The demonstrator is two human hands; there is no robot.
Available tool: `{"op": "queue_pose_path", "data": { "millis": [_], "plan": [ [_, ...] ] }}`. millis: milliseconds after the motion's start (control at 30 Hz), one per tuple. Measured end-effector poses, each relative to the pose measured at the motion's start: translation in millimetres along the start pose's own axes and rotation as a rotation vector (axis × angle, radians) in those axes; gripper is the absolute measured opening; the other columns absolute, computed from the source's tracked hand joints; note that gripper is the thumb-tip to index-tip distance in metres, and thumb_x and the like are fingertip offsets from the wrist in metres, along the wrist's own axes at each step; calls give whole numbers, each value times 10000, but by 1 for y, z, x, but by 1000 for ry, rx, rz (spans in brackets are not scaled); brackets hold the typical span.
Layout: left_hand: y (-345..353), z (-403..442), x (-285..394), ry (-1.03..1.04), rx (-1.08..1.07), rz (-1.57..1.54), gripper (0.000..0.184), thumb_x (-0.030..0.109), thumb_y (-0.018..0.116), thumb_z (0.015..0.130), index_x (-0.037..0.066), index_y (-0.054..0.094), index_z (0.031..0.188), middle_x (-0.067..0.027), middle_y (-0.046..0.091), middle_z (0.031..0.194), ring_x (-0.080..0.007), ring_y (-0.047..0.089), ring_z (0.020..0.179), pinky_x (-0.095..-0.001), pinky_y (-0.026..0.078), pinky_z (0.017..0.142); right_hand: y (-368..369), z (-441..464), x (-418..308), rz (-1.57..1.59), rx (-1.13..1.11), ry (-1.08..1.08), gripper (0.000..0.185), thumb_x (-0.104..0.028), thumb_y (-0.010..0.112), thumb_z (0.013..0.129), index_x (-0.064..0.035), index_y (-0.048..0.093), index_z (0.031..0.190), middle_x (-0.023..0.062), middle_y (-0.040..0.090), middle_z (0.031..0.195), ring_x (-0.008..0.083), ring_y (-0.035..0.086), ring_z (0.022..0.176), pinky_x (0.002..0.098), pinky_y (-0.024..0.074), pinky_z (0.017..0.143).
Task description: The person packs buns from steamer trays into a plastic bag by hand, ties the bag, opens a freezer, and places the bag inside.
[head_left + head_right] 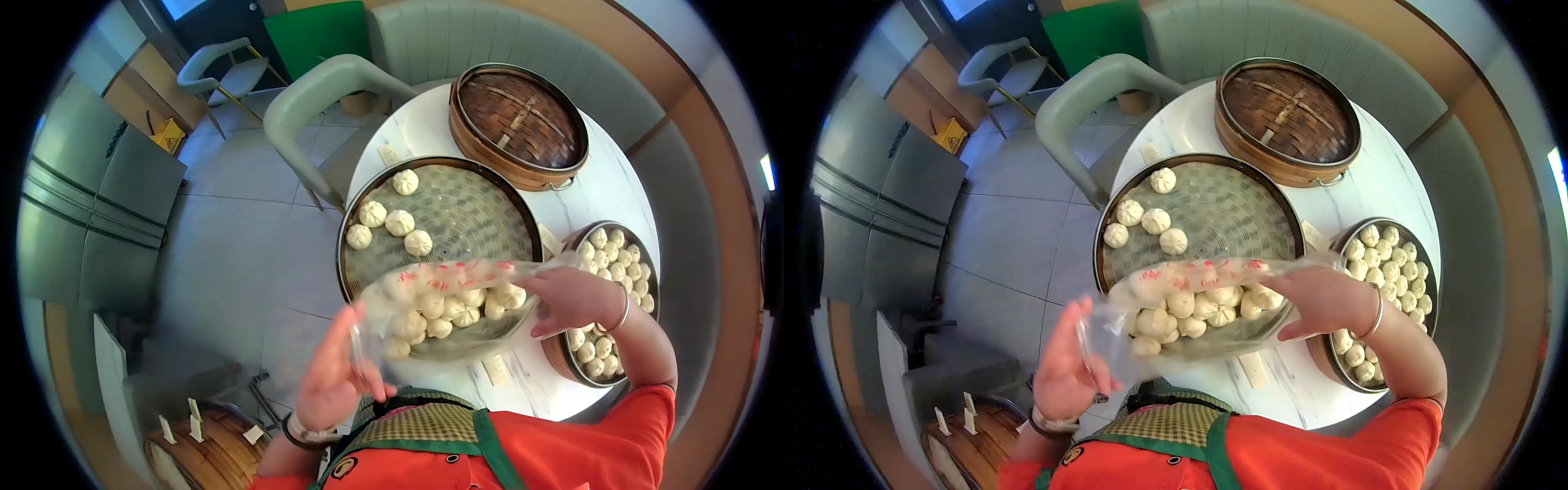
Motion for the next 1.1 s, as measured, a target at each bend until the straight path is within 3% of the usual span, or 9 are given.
{"op": "queue_pose_path", "data": {
  "millis": [100, 167, 233, 600, 700, 800, 967, 1033, 1100],
  "plan": [
    [-8, -18, -2, -166, -83, 103, 823, 84, 550, 786, 9, -8, 1385, -99, 80, 1457, -183, 536, 754, -382, 485, 776, -3, 17, 6, 56, 123, -473, 539, -279, 645, 745, -101, 467, 1222, 126, 602, 968, 282, 582, 852, 391, 435, 803],
    [-7, -15, 2, -173, -97, 67, 816, 81, 548, 790, 7, -7, 1385, -99, 74, 1459, -182, 535, 750, -380, 484, 774, -38, 51, -22, 422, -85, -303, 497, -296, 646, 751, -107, 492, 1184, 147, 576, 1008, 277, 550, 943, 389, 435, 814],
    [-8, -13, 4, -182, -117, 38, 810, 78, 545, 794, 5, -5, 1384, -98, 67, 1460, -181, 534, 746, -377, 483, 773, -33, 120, -29, 471, 348, -222, 482, -273, 641, 758, -120, 475, 1185, 152, 510, 1117, 277, 526, 998, 384, 452, 805],
    [-18, -8, 10, -149, -113, 74, 810, 85, 541, 813, 34, -25, 1390, -72, 9, 1469, -175, 533, 771, -370, 470, 802, 24, 245, -14, 431, 559, 33, 505, -148, 598, 748, -197, 438, 1224, 170, 488, 1113, 320, 564, 937, 364, 460, 830],
    [-18, -2, 9, -120, -100, 22, 814, 82, 540, 804, 51, -21, 1394, -57, -2, 1471, -185, 541, 782, -378, 473, 799, -23, 160, -38, 861, 663, -473, 461, -126, 608, 738, -173, 475, 1177, 125, 521, 1075, 285, 553, 916, 347, 448, 825],
    [-12, 6, 10, -19, -16, -140, 821, 85, 545, 793, 68, -9, 1398, -48, -1, 1471, -200, 549, 794, -389, 479, 791, -28, 106, -71, 478, 456, -983, 464, -80, 607, 730, -161, 483, 1170, 119, 523, 1070, 250, 541, 905, 339, 438, 806],
    [-11, 4, 9, -10, -13, -105, 811, 137, 552, 801, 70, 8, 1398, -47, 26, 1469, -231, 556, 761, -406, 496, 756, 20, 94, -67, -47, -149, -720, 428, -66, 613, 741, -81, 512, 1157, 129, 515, 1083, 287, 523, 968, 352, 435, 817],
    [-13, 1, 7, -20, -12, -172, 821, 83, 547, 787, 76, 1, 1400, -48, 11, 1470, -219, 550, 801, -407, 480, 791, -3, 114, -56, 388, 50, -869, 362, -83, 597, 760, -107, 559, 1120, 113, 551, 1029, 266, 541, 935, 354, 442, 802],
    [-13, 0, 7, -45, -36, -151, 816, 78, 543, 792, 77, -2, 1400, -60, 14, 1468, -218, 546, 808, -413, 478, 798, -40, 134, -49, 636, 316, -477, 297, -98, 590, 765, -112, 597, 1062, 108, 564, 997, 259, 556, 905, 343, 443, 811]
  ]
}}
Point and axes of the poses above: each hand's wrist, its own z-axis towards the middle knuckle, its own y-axis out of the palm, x = y × z, the point moved 1 cm from there along z, towards the middle knuckle
